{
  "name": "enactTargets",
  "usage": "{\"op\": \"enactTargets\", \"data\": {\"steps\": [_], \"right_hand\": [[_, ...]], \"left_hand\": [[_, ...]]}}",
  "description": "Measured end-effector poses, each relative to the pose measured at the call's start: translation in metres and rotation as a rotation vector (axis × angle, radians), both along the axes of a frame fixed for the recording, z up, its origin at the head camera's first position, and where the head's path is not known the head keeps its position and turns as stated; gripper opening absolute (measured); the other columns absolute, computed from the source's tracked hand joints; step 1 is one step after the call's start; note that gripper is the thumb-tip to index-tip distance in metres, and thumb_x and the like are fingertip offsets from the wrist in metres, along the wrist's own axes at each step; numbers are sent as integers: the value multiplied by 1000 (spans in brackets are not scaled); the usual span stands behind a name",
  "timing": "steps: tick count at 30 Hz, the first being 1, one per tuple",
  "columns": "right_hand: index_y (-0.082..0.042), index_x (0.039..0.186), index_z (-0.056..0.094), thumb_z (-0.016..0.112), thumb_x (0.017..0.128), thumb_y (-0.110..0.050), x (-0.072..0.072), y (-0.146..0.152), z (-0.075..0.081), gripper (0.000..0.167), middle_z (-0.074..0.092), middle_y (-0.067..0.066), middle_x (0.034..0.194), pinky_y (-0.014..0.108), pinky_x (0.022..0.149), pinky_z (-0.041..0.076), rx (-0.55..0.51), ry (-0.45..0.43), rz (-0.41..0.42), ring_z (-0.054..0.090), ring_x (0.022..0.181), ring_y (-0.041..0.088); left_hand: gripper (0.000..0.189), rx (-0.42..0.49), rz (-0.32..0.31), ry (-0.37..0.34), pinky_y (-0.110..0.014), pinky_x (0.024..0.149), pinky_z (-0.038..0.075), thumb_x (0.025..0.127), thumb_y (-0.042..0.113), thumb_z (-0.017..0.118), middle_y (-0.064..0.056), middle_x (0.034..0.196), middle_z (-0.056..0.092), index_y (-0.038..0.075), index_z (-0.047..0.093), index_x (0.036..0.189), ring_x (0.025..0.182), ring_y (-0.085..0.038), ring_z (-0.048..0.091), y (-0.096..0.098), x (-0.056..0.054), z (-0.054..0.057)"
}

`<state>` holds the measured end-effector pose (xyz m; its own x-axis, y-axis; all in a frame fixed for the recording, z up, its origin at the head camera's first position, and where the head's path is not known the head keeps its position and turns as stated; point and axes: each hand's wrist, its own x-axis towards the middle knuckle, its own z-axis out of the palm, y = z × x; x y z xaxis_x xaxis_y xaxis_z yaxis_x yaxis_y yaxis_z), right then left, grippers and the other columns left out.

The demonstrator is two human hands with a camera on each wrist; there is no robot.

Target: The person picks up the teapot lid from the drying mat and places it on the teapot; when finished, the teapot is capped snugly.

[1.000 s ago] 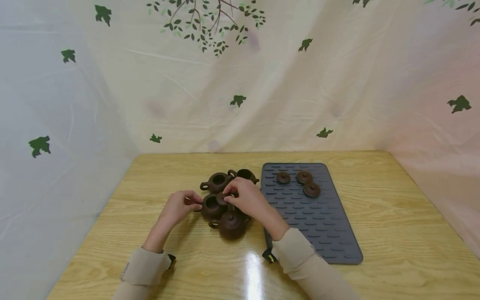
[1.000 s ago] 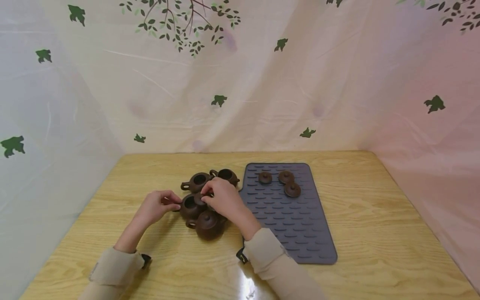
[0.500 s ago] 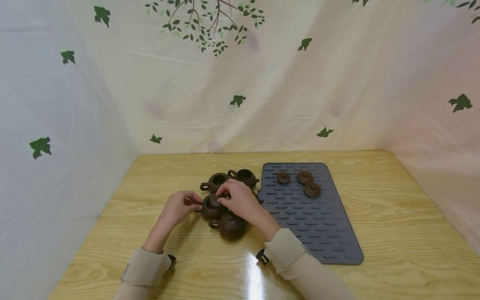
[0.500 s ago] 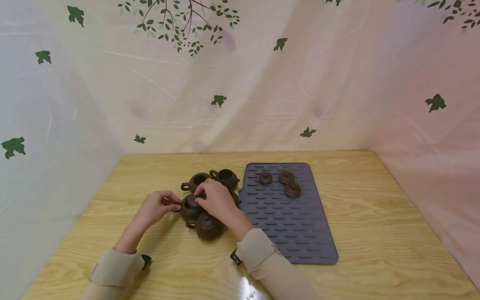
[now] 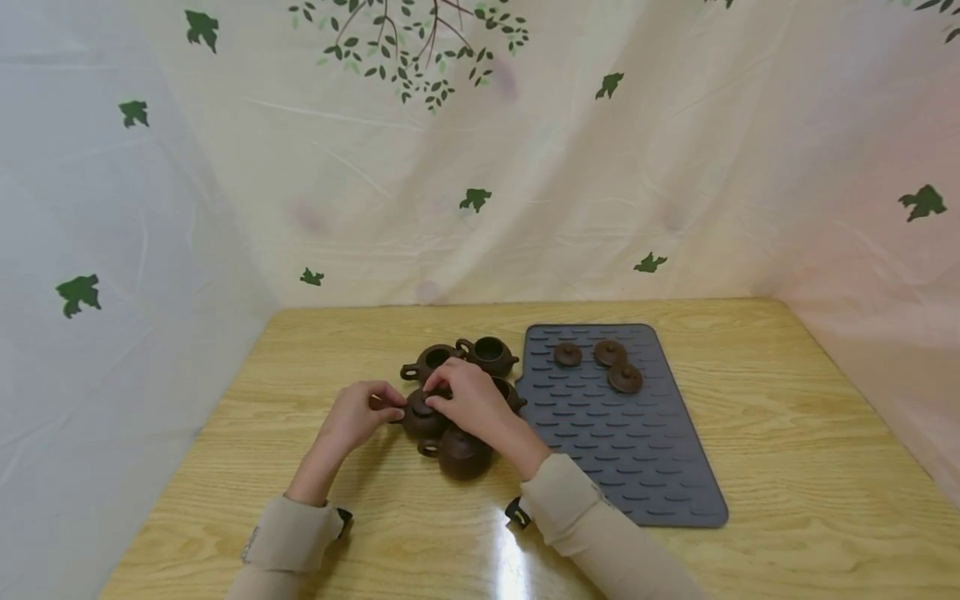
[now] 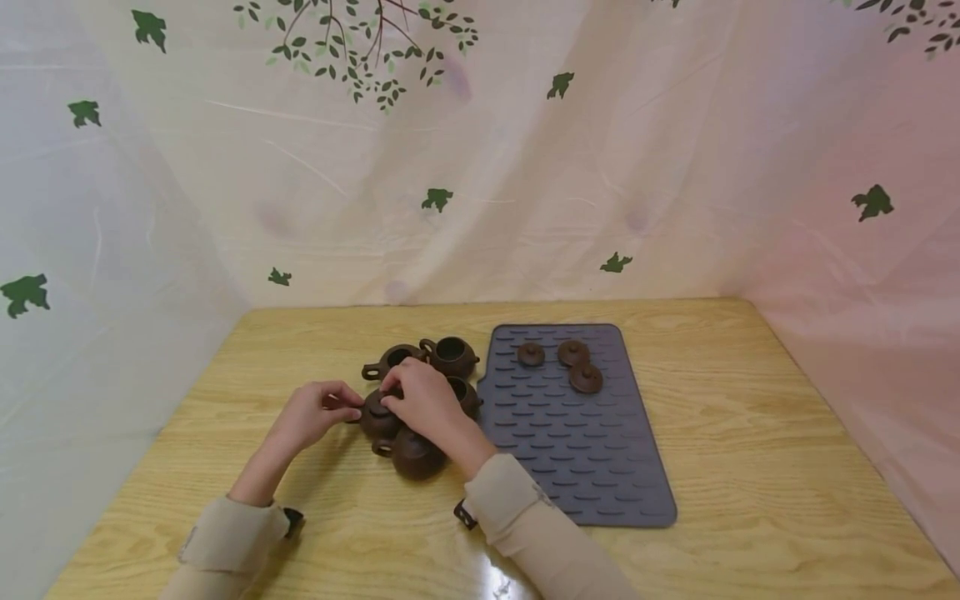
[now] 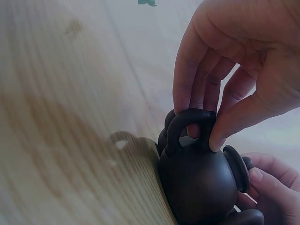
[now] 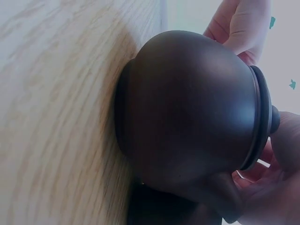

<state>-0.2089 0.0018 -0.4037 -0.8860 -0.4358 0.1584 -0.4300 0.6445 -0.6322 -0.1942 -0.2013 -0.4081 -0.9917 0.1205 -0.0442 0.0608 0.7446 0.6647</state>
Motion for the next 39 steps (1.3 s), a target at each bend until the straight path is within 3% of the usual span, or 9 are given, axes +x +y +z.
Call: {"op": "enactTargets", "data": {"steps": [22,28,39], "right_hand": [[-17,105,73,72,93,-24,0,-6,-3,14,65,0,110,30,88,55,106,20,-11,64,99,15],[-17,106,73,71,93,-24,1,-5,-2,14,65,0,110,31,88,55,100,17,-8,64,100,15],[-18,105,73,71,94,-23,1,4,3,13,64,0,111,33,88,55,56,10,-24,64,101,17]], "left_hand": [[8,-4,-20,28,-38,77,60,89,6,73,-11,101,74,7,73,97,93,-27,73,1,1,1],[9,-25,-26,20,-39,78,59,91,9,72,-10,103,74,8,72,99,94,-26,72,3,1,4],[9,-19,-47,70,-37,76,59,92,12,71,-10,102,73,8,72,100,95,-28,72,8,-3,9]]}}
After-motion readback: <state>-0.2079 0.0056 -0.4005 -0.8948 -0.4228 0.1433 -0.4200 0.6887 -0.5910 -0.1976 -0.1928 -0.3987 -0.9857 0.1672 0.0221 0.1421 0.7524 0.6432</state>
